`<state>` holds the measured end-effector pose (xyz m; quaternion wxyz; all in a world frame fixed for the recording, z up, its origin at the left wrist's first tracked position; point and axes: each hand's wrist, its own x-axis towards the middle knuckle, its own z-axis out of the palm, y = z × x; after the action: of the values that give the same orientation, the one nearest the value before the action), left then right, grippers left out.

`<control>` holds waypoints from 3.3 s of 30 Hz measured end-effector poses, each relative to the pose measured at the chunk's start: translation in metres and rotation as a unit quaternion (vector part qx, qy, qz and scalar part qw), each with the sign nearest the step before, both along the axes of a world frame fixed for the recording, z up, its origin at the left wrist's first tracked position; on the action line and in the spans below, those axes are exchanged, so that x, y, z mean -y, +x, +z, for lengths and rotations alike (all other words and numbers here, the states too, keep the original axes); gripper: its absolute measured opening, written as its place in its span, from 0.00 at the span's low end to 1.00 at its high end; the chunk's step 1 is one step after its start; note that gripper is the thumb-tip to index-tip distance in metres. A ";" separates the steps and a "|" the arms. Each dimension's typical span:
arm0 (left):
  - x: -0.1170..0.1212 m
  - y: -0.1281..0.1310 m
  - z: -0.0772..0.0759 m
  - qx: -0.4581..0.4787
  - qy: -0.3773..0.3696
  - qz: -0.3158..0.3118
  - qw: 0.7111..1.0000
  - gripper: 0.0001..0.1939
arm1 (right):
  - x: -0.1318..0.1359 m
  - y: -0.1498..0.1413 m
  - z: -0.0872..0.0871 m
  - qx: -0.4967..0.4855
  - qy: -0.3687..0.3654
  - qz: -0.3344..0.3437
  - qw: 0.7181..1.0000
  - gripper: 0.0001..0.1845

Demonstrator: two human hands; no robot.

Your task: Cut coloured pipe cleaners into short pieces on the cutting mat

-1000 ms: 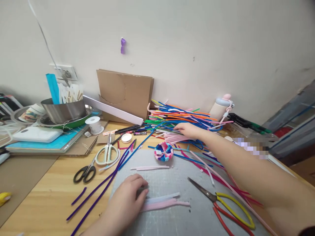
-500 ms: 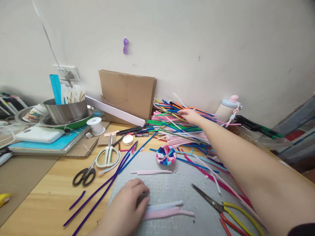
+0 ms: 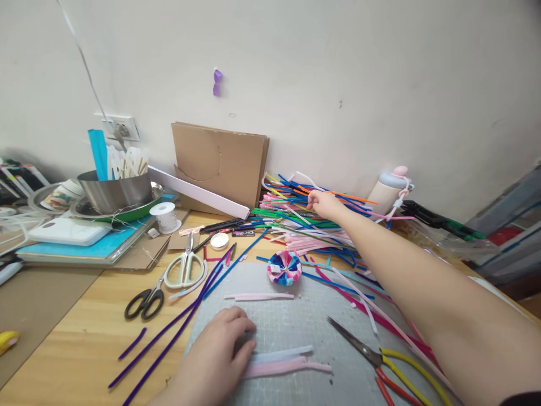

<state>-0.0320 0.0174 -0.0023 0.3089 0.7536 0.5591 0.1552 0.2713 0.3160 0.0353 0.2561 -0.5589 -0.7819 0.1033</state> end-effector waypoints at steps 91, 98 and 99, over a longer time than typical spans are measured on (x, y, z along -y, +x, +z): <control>-0.009 -0.020 -0.001 -0.065 -0.060 -0.013 0.996 0.04 | 0.319 -0.053 -0.075 0.024 -0.036 0.090 0.995 0.13; -0.008 -0.017 -0.001 -0.046 -0.053 -0.037 0.997 0.05 | 0.320 -0.054 -0.074 0.016 -0.035 0.095 0.995 0.13; -0.007 -0.016 0.000 -0.046 -0.047 -0.042 0.997 0.06 | 0.321 -0.054 -0.074 0.017 -0.035 0.095 0.995 0.13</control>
<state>-0.0484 0.0243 -0.0026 0.3243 0.7675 0.5471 0.0804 0.2173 -0.0047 -0.0386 0.2123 -0.4921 -0.8317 0.1452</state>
